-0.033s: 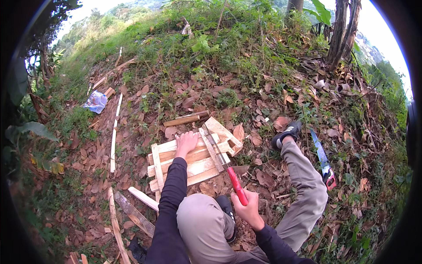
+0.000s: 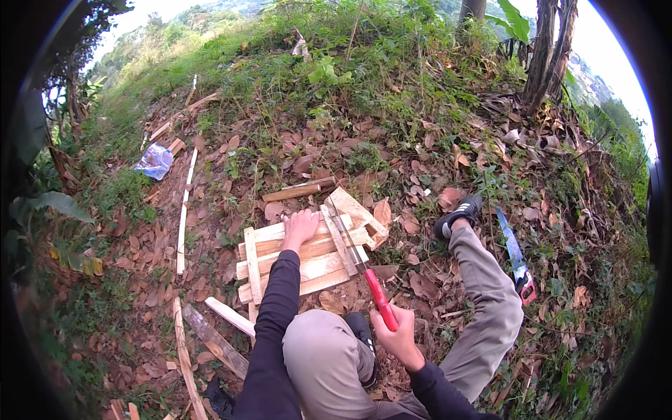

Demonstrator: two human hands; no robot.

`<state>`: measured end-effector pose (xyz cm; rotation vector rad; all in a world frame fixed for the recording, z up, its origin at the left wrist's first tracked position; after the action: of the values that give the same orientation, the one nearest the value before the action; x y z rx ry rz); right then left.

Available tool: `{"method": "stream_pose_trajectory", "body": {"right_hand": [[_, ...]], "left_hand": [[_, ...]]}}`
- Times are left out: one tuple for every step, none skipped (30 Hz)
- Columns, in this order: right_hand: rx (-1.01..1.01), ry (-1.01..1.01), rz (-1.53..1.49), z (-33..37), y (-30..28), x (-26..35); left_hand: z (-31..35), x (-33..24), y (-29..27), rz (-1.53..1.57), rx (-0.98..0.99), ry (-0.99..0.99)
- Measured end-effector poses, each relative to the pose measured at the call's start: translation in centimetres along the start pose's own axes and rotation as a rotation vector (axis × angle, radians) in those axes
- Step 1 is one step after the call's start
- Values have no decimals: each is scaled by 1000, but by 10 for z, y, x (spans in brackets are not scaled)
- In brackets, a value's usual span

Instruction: The person assembles a small wooden crate outdoors. They use a red hand saw to cut wooden slats to size, then use a hammer to nail the pieces together into a rectangular frame. The person occasionally lifts and rotates the crate to access different sides.

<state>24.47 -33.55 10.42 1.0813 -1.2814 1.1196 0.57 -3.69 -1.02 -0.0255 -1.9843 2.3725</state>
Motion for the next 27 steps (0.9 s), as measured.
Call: {"method": "stream_pose_trajectory", "body": {"right_hand": [[-8, 13, -16, 12, -6, -7], [-13, 51, -36, 25, -14, -8], [-22, 91, -49, 40, -22, -4], [-58, 50, -87, 49, -23, 5], [-42, 41, -63, 47, -23, 14], [-45, 43, -66, 40, -19, 13], [-42, 46, -73, 29, -12, 9], [-30, 18, -53, 18, -4, 7], [-14, -5, -66, 11, 3, 9], [-3, -23, -43, 6, 7, 12], [9, -41, -20, 5, 8, 14], [4, -17, -25, 8, 4, 13], [-5, 14, -30, 15, -4, 10], [-13, 45, -34, 23, -12, 7], [-7, 59, -62, 32, -18, 10], [15, 33, -27, 38, -22, 13], [38, 7, 7, 42, -23, 14], [34, 23, 8, 38, -21, 19], [27, 32, 6, 27, -19, 26], [-6, 27, -22, 16, -15, 13], [-19, 40, -41, 6, -8, 13], [-18, 45, -44, 2, -5, 9], [-16, 50, -47, -1, -3, 7], [-7, 78, -66, 4, -4, 8], [-3, 105, -82, 17, -7, 9], [15, 114, -40, 32, -16, 6], [36, 86, -17, 43, -23, 16]], "left_hand": [[-2, -2, -4, 3, 17, -7], [-8, 3, -6, 39, 23, 8], [-9, 1, -4, 47, 29, 13], [-12, 1, -5, 45, 33, 15], [-14, 1, -7, 43, 36, 18], [-14, -2, -5, 45, 5, 34], [-14, 3, 0, 56, -3, 41], [-14, 10, 5, 68, -10, 48], [-12, 11, 3, 85, -24, 50], [-14, 10, -1, 82, -45, 41], [-16, 10, -5, 88, -43, 44], [-16, 11, -7, 108, -36, 43], [-15, 10, -6, 127, -21, 44], [-15, 8, -7, 114, -43, 44], [-19, 11, -7, 157, -64, 4], [-21, 12, -6, 105, -61, -10], [-24, 14, -6, 53, -57, -25], [-26, 11, -3, 51, -51, -8], [-27, 7, -4, 48, -52, 11], [-23, 3, -1, 58, -55, -4], [-23, 4, -1, 67, -64, -5], [-23, 8, 0, 75, -73, -6], [-23, 10, 2, 82, -81, -7], [-24, 14, 2, 76, -64, -19], [-27, 15, 2, 71, -48, -24], [-28, 16, 1, 66, -31, -30], [-29, 14, 1, 69, -48, -18]]}}
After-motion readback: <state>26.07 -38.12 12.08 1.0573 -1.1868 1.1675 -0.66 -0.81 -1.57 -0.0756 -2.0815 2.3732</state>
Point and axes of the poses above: each hand's wrist, its own z-axis away from the middle knuckle, its own y-axis out of the palm, x = y × z, the point moved 1 cm from there along -z, towards the middle knuckle, and after that the axes turned 14 degrees about -z, right-handed, at the moved point
